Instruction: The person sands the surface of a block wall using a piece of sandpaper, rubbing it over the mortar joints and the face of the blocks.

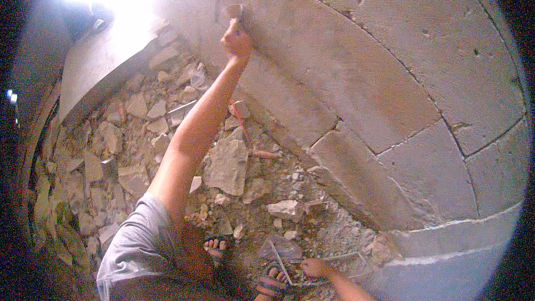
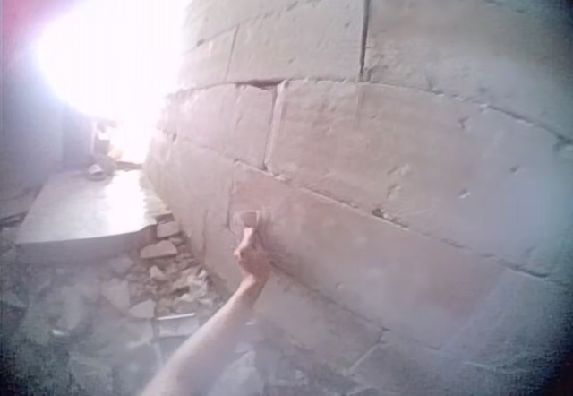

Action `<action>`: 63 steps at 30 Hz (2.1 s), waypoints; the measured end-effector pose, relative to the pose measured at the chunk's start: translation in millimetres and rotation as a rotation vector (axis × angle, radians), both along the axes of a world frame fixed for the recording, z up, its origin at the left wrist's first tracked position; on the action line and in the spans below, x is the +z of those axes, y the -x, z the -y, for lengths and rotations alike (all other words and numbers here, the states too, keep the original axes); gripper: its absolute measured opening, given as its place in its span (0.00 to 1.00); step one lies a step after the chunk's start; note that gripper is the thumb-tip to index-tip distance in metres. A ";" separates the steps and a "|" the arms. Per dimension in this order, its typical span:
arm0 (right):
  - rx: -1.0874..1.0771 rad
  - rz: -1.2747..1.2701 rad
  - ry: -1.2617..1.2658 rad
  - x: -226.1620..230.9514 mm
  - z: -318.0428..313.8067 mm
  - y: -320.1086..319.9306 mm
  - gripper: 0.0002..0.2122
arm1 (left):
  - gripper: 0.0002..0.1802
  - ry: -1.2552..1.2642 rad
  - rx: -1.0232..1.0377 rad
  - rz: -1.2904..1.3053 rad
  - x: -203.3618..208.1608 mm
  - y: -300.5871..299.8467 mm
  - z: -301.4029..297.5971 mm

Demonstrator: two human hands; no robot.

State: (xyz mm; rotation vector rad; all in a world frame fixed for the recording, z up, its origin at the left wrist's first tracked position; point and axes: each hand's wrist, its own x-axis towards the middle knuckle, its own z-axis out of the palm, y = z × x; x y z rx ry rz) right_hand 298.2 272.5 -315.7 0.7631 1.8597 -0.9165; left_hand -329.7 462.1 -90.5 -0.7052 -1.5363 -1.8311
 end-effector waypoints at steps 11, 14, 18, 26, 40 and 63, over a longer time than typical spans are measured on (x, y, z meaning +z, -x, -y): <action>0.015 -0.125 -0.072 18.8 4.2 3.2 0.16 | 0.19 0.014 -0.262 0.002 55.3 -59.0 19.7; 0.000 -0.085 -0.094 7.1 4.4 -5.7 0.16 | 0.19 -0.017 -0.280 -0.242 69.6 -79.0 17.2; 0.018 -0.195 -0.138 9.7 1.6 -3.2 0.16 | 0.23 0.009 -0.314 -0.577 59.6 -109.7 16.1; -0.017 -0.279 -0.122 3.8 -1.3 -6.5 0.16 | 0.20 0.103 -0.152 -0.344 57.2 -66.3 16.5; -0.004 -0.369 -0.204 -20.5 -6.1 -14.3 0.15 | 0.20 0.048 -0.300 -0.527 41.6 -103.8 19.0; 0.050 -0.337 -0.164 -28.0 -6.0 -18.7 0.16 | 0.25 0.253 -0.761 -1.034 6.2 -227.5 30.7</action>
